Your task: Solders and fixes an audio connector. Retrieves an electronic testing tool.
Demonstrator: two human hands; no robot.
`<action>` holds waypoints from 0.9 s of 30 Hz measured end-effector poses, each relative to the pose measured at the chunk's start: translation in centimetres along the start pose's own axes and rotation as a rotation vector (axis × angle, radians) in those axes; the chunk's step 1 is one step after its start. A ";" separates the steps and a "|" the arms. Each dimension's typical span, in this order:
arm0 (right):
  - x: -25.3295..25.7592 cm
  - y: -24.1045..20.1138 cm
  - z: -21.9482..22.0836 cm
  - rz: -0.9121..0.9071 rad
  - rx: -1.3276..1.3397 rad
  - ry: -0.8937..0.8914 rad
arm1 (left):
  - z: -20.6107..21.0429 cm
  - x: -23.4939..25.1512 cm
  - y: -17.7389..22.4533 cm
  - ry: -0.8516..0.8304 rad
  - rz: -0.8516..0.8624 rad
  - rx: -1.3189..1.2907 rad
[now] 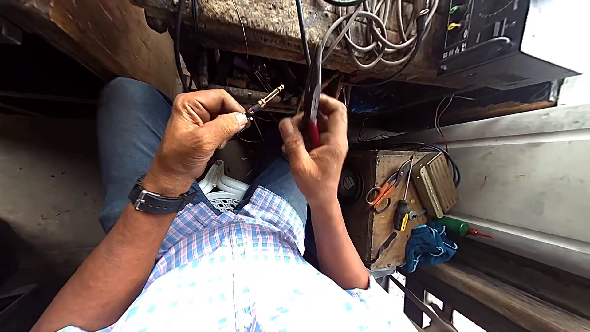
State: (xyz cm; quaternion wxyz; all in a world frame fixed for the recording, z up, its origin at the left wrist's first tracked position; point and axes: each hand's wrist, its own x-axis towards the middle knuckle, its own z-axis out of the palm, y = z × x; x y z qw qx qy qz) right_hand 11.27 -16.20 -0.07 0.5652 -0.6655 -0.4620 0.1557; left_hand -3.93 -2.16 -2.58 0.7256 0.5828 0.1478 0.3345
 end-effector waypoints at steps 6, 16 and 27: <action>-3.4 0.7 -2.5 0.047 -0.151 -0.236 | -0.2 -0.5 -0.1 0.032 0.092 0.211; -2.1 -0.3 -2.7 0.047 -0.293 -0.412 | -0.2 -0.6 0.7 -0.005 0.121 0.453; -1.9 0.0 -2.9 0.026 -0.305 -0.427 | -0.2 -0.7 0.8 -0.027 0.146 0.546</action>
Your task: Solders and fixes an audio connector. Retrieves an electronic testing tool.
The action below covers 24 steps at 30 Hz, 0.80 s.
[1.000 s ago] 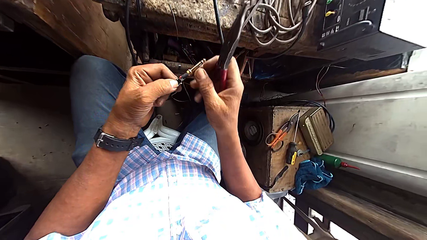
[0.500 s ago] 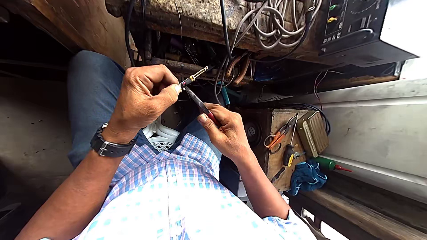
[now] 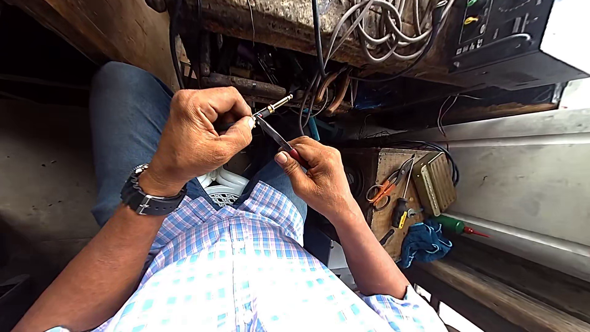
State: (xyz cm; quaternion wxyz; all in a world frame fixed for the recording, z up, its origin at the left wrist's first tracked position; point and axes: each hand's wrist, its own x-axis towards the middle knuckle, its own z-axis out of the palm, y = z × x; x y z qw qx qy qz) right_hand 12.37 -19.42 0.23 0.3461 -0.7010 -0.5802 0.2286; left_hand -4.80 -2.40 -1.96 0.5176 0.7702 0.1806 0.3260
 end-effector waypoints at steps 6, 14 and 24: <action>-0.2 1.0 1.0 -0.078 0.015 0.074 | 0.3 0.1 -0.1 -0.018 -0.007 -0.056; -0.4 1.9 1.4 0.010 0.166 0.001 | 0.5 0.1 -1.0 -0.044 -0.026 -0.034; 0.0 2.3 1.2 -0.036 0.035 0.029 | 0.7 0.1 -0.2 -0.045 -0.169 0.064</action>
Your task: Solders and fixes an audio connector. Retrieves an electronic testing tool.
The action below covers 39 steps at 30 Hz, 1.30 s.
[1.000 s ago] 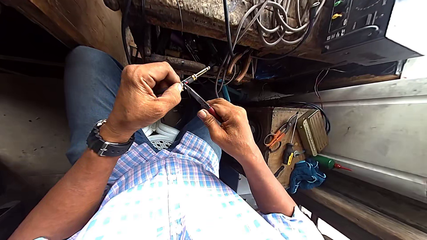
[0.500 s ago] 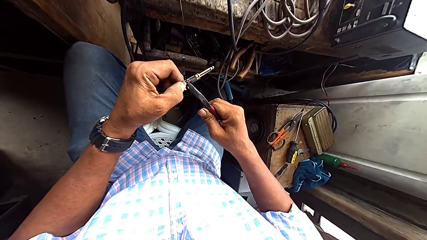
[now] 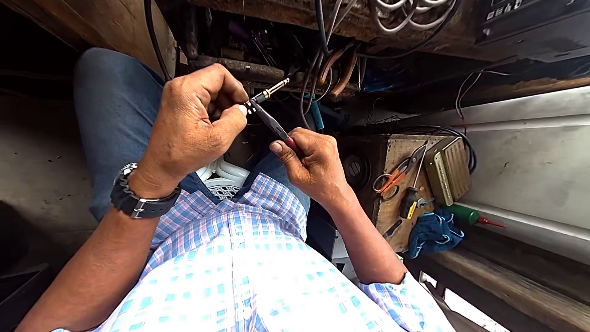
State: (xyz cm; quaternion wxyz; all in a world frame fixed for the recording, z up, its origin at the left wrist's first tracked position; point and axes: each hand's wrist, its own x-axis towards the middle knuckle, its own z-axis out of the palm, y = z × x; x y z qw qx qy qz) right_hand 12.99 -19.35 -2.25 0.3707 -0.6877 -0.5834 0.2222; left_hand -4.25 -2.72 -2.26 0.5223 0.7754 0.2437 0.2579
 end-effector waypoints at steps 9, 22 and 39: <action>0.0 -0.8 0.0 0.023 -0.124 -0.006 | 0.7 0.1 0.2 0.033 -0.063 0.107; -1.9 -1.9 1.0 0.138 0.140 -0.018 | 1.8 -0.7 -0.6 0.245 0.187 0.154; -1.6 -3.7 1.6 0.187 -0.075 0.032 | 2.1 -1.2 -1.3 0.233 0.192 0.295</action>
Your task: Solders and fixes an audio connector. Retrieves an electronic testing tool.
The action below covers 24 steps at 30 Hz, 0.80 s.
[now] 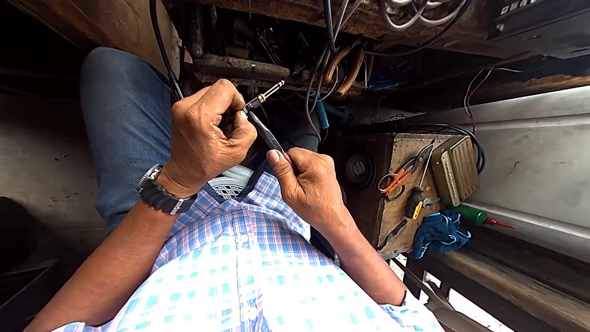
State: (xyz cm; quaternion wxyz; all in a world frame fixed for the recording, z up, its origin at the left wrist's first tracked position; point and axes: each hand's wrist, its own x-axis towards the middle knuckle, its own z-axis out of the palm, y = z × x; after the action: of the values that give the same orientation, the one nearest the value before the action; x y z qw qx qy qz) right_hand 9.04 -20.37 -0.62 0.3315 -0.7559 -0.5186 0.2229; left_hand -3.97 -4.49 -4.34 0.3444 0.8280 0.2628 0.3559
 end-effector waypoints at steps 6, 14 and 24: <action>0.0 0.7 0.3 0.001 -0.013 0.005 | -0.6 0.4 -0.3 -0.177 -0.025 0.076; 0.2 0.5 0.3 0.086 -0.069 -0.069 | 0.2 0.0 -1.1 -0.194 0.113 0.254; 1.8 -2.7 -0.6 0.262 -0.173 -0.175 | 0.7 0.2 -1.7 -0.192 0.286 0.476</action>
State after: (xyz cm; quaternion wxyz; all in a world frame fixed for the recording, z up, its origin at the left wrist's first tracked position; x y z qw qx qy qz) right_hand 8.39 -18.18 1.73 0.1869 -0.8204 -0.4600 0.2836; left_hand -3.66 -3.53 -5.89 0.1100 0.9441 0.1856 0.2495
